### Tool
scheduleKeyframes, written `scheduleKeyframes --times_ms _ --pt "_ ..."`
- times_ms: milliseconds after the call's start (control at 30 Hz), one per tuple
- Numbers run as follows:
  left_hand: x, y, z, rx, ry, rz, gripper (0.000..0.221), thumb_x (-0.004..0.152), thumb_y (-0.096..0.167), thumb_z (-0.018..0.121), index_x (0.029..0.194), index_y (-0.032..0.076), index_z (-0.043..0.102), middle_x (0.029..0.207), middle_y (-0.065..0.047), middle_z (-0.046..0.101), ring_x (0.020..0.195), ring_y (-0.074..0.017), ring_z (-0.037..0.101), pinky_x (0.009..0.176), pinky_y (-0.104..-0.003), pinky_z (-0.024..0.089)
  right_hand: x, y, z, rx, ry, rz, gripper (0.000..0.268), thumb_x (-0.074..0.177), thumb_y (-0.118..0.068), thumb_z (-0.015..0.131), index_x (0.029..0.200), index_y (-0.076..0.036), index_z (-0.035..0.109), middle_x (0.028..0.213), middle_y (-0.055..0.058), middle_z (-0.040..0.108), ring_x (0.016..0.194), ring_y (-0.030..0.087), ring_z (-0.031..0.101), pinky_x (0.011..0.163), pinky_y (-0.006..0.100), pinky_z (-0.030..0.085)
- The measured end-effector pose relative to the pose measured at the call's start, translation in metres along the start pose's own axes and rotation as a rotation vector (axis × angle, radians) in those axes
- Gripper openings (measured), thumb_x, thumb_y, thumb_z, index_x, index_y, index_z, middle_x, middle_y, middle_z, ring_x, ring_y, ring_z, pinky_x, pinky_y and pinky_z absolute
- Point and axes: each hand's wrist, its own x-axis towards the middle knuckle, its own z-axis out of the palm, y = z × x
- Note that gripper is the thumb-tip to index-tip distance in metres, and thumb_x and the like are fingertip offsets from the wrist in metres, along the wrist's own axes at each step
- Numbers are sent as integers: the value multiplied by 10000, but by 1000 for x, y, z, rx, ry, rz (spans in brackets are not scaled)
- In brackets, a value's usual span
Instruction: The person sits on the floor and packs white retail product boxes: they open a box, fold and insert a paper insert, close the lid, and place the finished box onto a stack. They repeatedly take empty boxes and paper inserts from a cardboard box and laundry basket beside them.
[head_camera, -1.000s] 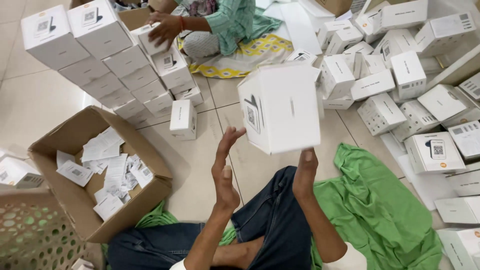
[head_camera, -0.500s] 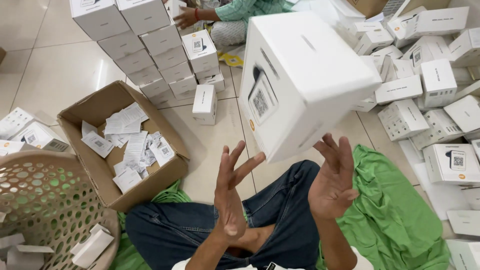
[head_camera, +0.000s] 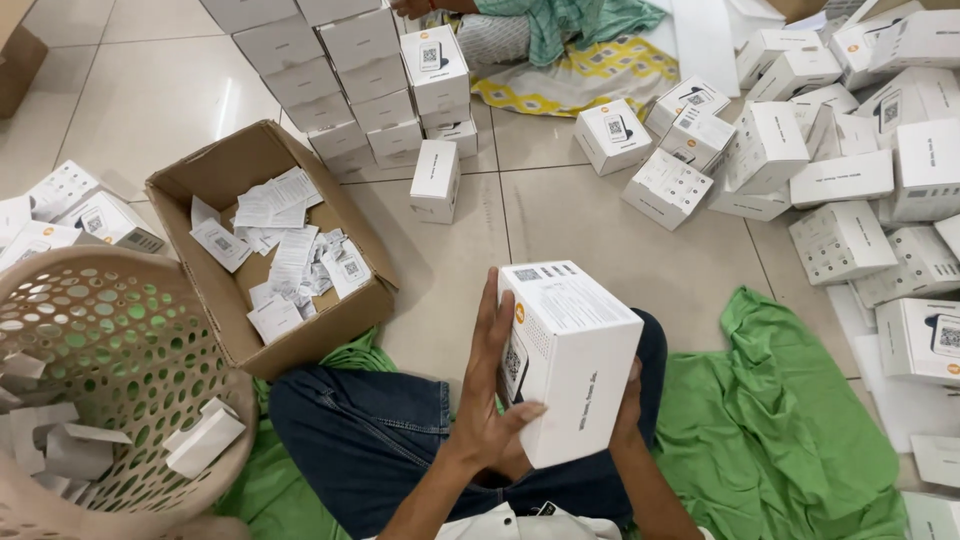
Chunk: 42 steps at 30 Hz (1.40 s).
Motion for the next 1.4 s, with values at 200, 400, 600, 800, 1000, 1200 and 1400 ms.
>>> scheduleKeyframes --times_ms 200,400,600,800,1000,1200,1400 --pt "3 -28 -9 291 105 -66 864 921 345 767 1666 174 363 1791 -225 208 1640 -444 302 1282 -511 367 35 -51 103 -389 -84 193 751 975 -479 660 1535 -24 451 1422 215 572 1300 276 574 1099 395 455" --pt "-50 -114 -36 -122 217 -513 922 773 196 802 1553 109 318 1621 -162 354 1392 -328 479 1097 -428 452 26 -39 142 -475 110 512 830 882 -519 578 1599 -219 285 1487 148 492 1363 295 491 1062 420 421" --pt "-137 -170 -21 -532 289 -681 851 802 100 820 1526 -12 388 1501 -190 546 1384 -250 525 1157 -375 396 2 17 112 -416 277 760 824 896 -507 581 1614 -287 243 1553 109 423 1453 291 394 1151 444 335" --pt "-121 -131 -6 -573 605 -868 843 797 120 783 1551 60 411 1460 -187 590 1345 -274 554 1117 -372 411 17 17 133 -590 164 678 870 850 -454 652 1621 -240 309 1522 239 485 1435 363 458 1161 446 348" --pt "-124 -160 -9 -486 561 -722 882 812 146 772 1585 66 357 1545 -167 500 1404 -275 500 1142 -403 408 31 16 136 -691 -25 624 907 862 -457 664 1622 -226 226 1631 135 308 1505 289 306 1189 438 268" --pt "-121 -156 1 -892 498 -866 832 883 348 702 1571 117 295 1466 -169 498 1334 -327 513 1106 -484 460 24 22 143 -377 176 554 887 871 -466 604 1633 -222 222 1605 145 370 1467 291 368 1163 432 307" --pt "-128 -179 15 -973 546 -958 668 860 419 753 1381 57 542 1247 -120 605 1171 -260 598 1012 -451 517 18 26 135 -318 218 344 851 904 -389 624 1631 -167 243 1541 229 435 1419 326 435 1143 416 353"
